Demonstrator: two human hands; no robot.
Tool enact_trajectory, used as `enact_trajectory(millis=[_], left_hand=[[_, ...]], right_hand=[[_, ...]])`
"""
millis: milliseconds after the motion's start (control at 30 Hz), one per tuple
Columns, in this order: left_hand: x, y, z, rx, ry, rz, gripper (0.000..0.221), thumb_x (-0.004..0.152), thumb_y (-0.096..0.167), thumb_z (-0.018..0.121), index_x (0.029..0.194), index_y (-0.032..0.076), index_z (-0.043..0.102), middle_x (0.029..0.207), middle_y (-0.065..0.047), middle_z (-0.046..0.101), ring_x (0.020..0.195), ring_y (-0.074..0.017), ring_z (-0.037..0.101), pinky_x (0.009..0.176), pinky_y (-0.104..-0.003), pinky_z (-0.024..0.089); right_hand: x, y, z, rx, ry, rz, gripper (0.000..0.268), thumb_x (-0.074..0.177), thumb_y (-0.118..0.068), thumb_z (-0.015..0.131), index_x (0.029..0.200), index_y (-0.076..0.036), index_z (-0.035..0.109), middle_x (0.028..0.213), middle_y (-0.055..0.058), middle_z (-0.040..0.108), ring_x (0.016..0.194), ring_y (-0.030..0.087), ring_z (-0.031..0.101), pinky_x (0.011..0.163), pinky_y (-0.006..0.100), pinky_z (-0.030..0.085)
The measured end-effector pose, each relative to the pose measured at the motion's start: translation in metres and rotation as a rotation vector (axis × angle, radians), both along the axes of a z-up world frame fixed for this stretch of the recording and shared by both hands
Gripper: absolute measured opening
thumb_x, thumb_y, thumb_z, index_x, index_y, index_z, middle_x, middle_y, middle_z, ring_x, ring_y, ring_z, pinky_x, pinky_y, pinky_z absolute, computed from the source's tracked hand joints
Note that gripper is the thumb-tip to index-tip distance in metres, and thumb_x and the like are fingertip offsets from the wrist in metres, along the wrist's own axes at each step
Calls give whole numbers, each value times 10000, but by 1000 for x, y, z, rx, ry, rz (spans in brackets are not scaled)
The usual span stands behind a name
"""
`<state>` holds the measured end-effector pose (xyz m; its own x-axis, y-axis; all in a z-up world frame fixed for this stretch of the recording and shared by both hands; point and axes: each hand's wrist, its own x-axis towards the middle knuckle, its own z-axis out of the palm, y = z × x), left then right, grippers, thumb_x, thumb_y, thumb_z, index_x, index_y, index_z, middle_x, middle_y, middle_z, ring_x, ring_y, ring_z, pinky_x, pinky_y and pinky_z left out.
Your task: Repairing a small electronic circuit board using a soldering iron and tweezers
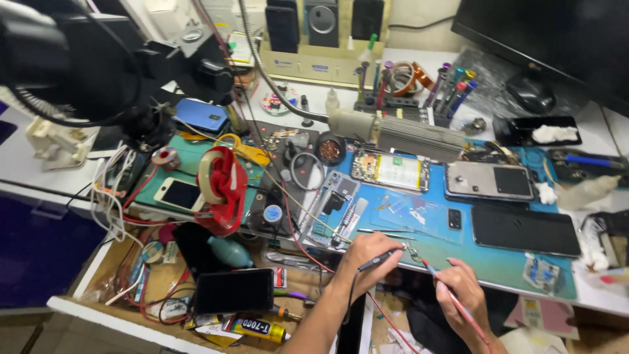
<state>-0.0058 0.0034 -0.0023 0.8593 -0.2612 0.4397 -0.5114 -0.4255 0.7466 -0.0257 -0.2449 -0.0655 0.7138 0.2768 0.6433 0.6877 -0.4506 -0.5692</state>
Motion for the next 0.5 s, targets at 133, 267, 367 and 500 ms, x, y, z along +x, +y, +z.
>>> enact_trajectory(millis=[133,267,367,500], left_hand=[[-2,3,0,-15,6,16,231,997,223,602,1062,50,741,965,-159,721,859,-332,713,814,-430,538],[-5,6,-4,6,-15,42,215,996,234,611,1054,88,757,999,-107,743,906,-297,720,864,-420,542],[-6,6,-7,-16,-58,50,199,986,214,618,1030,87,765,964,-105,745,891,-292,720,840,-410,549],[-6,6,-13,-26,-49,55,205,982,235,615,1029,103,764,960,-127,741,888,-308,725,841,-410,549]], right_hand=[[1,-5,-14,-21,-9,14,94,961,-93,539,943,-88,630,850,27,690,728,171,652,1117,488,470],[-1,2,-19,51,-13,-12,128,972,-120,544,976,-52,653,826,63,679,746,176,656,1111,486,504],[-4,9,-28,114,-8,-89,143,967,-121,548,943,-38,662,780,71,661,729,180,640,1108,487,518],[6,0,-53,145,-42,-125,140,957,-88,533,900,-27,646,739,81,646,703,174,618,1099,483,527]])
